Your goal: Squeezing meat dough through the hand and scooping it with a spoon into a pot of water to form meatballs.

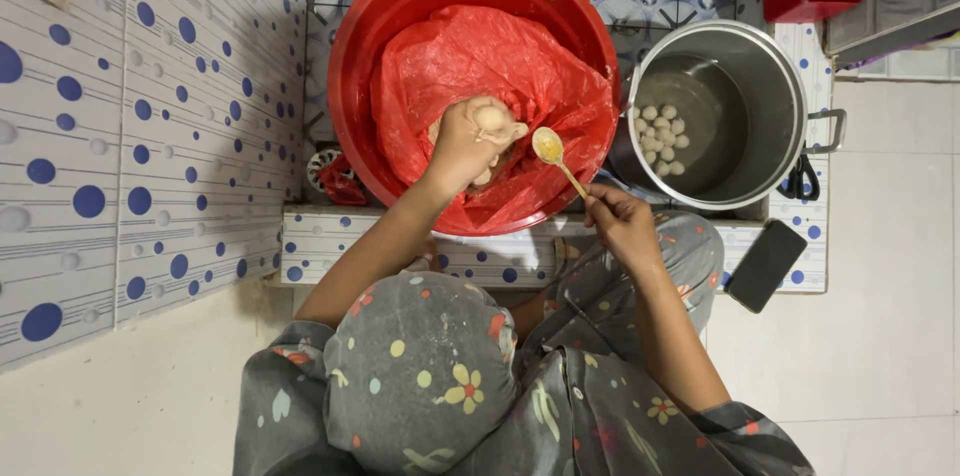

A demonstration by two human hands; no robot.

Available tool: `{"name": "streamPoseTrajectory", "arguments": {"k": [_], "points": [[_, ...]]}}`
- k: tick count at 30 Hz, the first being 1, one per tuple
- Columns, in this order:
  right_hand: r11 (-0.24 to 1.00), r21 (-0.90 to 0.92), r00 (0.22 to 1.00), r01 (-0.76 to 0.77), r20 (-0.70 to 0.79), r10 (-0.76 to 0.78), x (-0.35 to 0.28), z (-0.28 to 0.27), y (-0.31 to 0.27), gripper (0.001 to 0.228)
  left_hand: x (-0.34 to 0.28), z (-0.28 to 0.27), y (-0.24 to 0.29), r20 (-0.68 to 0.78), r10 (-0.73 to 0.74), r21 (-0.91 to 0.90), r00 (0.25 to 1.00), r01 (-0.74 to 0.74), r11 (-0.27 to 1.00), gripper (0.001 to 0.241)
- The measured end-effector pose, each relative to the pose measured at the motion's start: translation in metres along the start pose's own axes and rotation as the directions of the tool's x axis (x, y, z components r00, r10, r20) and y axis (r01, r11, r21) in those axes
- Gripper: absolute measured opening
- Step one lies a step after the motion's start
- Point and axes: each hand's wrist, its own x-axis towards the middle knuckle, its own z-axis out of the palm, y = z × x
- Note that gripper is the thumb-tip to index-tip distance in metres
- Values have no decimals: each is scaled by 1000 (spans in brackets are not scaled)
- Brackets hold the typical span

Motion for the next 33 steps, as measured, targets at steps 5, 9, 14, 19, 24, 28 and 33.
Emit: {"name": "streamPoseTrajectory", "arguments": {"k": [5,9,14,19,24,28,33], "points": [[1000,-4,1000,-25,-13,25,1,0,1,23,9,-4,-22,-54,-215,12,975,216,976,14],[1000,-4,1000,5,-16,-5,4,-4,2,22,8,-8,-32,81,-1,-166,997,14,986,11],[994,-91,997,66,-42,-70,2,-8,-14,23,-7,3,19,100,15,-136,995,-1,991,23],[971,-209,988,117,-75,-135,-3,-10,-47,25,0,1,-20,22,5,8,1000,-5,1000,16],[913,-360,970,193,-67,-232,-5,-4,-92,23,-7,-1,-11,-2,-96,-21,995,96,995,12],[875,-390,941,288,-54,-334,-8,9,-120,25,-9,1,14,67,-86,-175,994,97,980,12],[620,-605,801,499,47,-597,-16,30,-150,29,-3,3,15,68,-53,-151,996,63,987,23]]}}
